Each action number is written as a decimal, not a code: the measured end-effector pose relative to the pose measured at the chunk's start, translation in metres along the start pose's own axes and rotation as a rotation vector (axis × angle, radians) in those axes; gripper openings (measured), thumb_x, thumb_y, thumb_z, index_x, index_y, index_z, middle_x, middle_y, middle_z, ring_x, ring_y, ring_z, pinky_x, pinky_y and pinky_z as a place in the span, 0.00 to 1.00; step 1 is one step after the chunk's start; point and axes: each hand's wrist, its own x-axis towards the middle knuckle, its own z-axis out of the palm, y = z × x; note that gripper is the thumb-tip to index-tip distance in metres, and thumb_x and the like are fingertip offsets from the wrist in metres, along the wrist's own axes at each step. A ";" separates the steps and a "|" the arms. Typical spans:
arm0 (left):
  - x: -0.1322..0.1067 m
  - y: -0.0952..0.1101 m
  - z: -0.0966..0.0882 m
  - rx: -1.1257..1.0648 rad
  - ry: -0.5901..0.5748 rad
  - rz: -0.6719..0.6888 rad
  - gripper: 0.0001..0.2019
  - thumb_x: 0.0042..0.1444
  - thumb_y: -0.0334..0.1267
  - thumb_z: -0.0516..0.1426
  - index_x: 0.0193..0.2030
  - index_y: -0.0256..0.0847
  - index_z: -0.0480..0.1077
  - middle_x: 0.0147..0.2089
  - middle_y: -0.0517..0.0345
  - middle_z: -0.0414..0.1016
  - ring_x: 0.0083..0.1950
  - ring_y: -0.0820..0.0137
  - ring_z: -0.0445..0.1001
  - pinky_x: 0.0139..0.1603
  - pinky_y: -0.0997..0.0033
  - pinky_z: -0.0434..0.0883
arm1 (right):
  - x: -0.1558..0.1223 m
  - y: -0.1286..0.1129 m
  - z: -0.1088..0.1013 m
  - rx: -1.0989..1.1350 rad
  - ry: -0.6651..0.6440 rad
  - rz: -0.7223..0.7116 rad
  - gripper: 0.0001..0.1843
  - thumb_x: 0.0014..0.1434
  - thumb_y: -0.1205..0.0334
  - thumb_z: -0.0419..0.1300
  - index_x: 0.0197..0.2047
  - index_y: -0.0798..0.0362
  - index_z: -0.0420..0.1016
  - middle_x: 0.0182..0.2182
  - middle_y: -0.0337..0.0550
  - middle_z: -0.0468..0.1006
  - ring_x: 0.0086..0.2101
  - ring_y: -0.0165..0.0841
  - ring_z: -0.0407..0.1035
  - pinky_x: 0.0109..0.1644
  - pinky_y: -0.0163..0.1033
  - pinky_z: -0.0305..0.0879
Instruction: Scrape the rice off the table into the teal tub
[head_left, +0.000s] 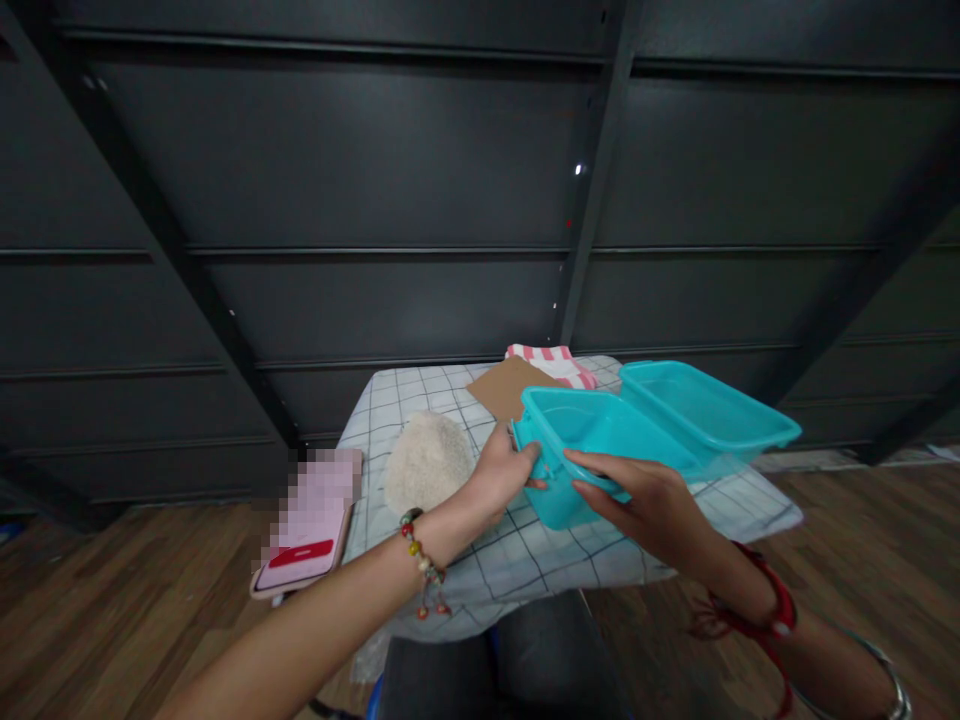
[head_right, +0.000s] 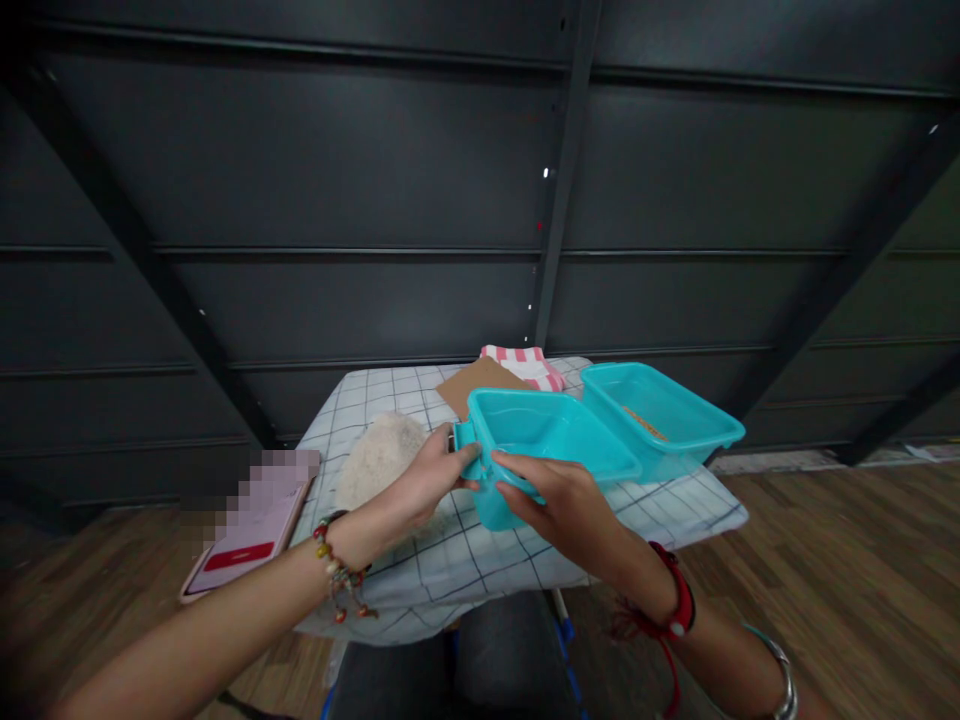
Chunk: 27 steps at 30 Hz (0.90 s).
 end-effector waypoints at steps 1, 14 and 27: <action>0.001 -0.002 0.001 0.008 0.015 0.013 0.12 0.51 0.26 0.51 0.42 0.39 0.62 0.39 0.56 0.71 0.31 0.75 0.69 0.22 0.81 0.68 | 0.000 0.000 0.000 -0.005 0.006 0.005 0.14 0.63 0.61 0.48 0.42 0.53 0.74 0.35 0.43 0.80 0.32 0.33 0.75 0.34 0.32 0.72; 0.001 0.000 0.010 -0.043 0.024 -0.034 0.14 0.51 0.23 0.48 0.43 0.40 0.63 0.39 0.58 0.72 0.29 0.78 0.68 0.21 0.83 0.65 | -0.012 0.001 0.018 -0.102 0.103 -0.123 0.15 0.66 0.59 0.44 0.43 0.57 0.69 0.30 0.45 0.80 0.28 0.31 0.75 0.30 0.32 0.71; 0.007 -0.003 -0.002 -0.180 -0.046 -0.276 0.09 0.50 0.23 0.49 0.25 0.40 0.60 0.20 0.68 0.61 0.21 0.81 0.60 0.23 0.82 0.62 | -0.023 0.011 0.035 -0.166 0.031 -0.263 0.12 0.65 0.65 0.44 0.46 0.61 0.65 0.29 0.45 0.78 0.27 0.31 0.72 0.28 0.35 0.69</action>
